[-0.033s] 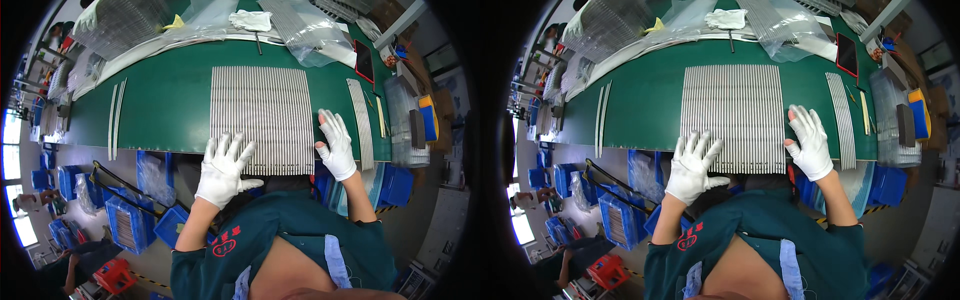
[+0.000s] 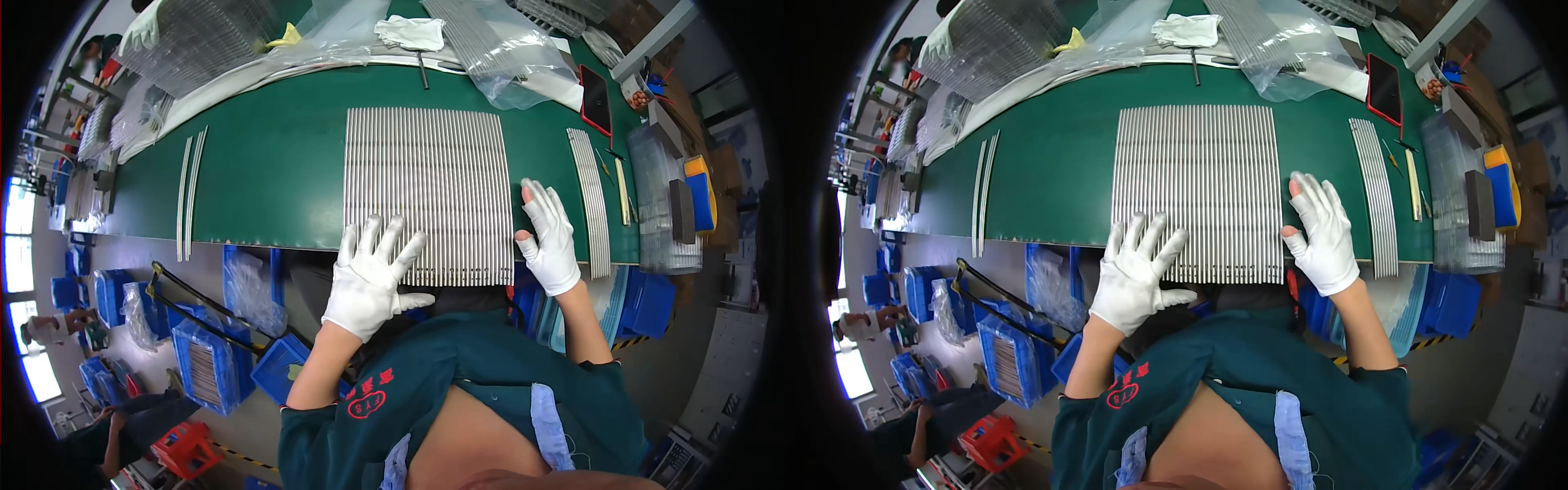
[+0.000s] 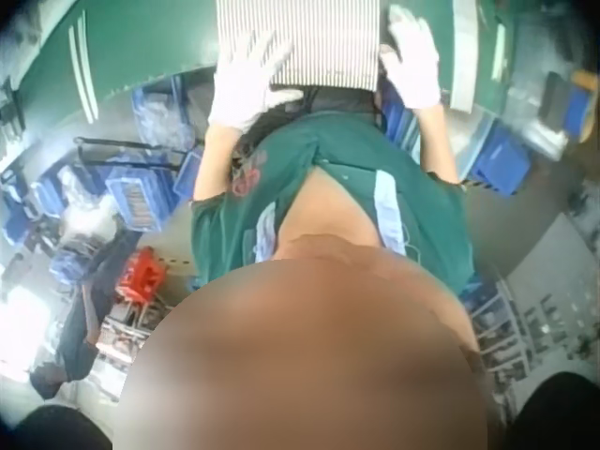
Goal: Aligning and arranging thin metal rods on a workbench for inspection or sorting.
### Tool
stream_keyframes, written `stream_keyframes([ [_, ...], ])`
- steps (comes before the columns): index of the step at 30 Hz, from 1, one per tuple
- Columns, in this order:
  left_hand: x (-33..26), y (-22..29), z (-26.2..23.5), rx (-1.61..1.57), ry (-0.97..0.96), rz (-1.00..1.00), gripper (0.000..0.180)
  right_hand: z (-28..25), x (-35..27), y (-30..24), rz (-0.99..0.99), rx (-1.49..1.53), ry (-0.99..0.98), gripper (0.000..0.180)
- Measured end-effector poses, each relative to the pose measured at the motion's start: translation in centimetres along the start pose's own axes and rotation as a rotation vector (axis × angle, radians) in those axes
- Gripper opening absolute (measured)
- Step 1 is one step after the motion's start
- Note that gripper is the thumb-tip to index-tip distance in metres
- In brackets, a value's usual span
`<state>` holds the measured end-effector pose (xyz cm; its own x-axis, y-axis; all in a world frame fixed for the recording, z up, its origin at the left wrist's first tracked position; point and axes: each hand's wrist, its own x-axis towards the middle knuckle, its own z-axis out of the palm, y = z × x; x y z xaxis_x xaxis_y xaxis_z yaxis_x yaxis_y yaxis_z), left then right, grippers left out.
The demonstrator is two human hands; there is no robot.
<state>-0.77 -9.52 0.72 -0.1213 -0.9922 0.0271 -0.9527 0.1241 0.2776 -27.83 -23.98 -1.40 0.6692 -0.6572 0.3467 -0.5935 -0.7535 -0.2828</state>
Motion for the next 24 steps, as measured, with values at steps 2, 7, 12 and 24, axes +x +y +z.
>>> stream_keyframes([
  [2, 0.3, 0.4, -0.1, 0.004, -0.015, 0.016, 0.083, 0.1, 0.5, -0.7, 0.005, -0.016, -0.008, 0.063],
  [7, -0.1, -0.5, 0.0, 0.026, 0.007, 0.006, 0.082, 0.6, 1.3, -1.3, 0.002, -0.019, -0.032, 0.061],
  [12, -1.7, -2.6, -0.5, 0.068, 0.053, -0.059, 0.087, 0.7, 1.2, -1.3, 0.013, -0.033, -0.032, 0.061],
  [24, -0.9, -0.9, -0.6, -0.016, -0.028, -0.011, 0.081, 0.7, 1.3, -1.4, 0.037, -0.047, -0.042, 0.061],
])
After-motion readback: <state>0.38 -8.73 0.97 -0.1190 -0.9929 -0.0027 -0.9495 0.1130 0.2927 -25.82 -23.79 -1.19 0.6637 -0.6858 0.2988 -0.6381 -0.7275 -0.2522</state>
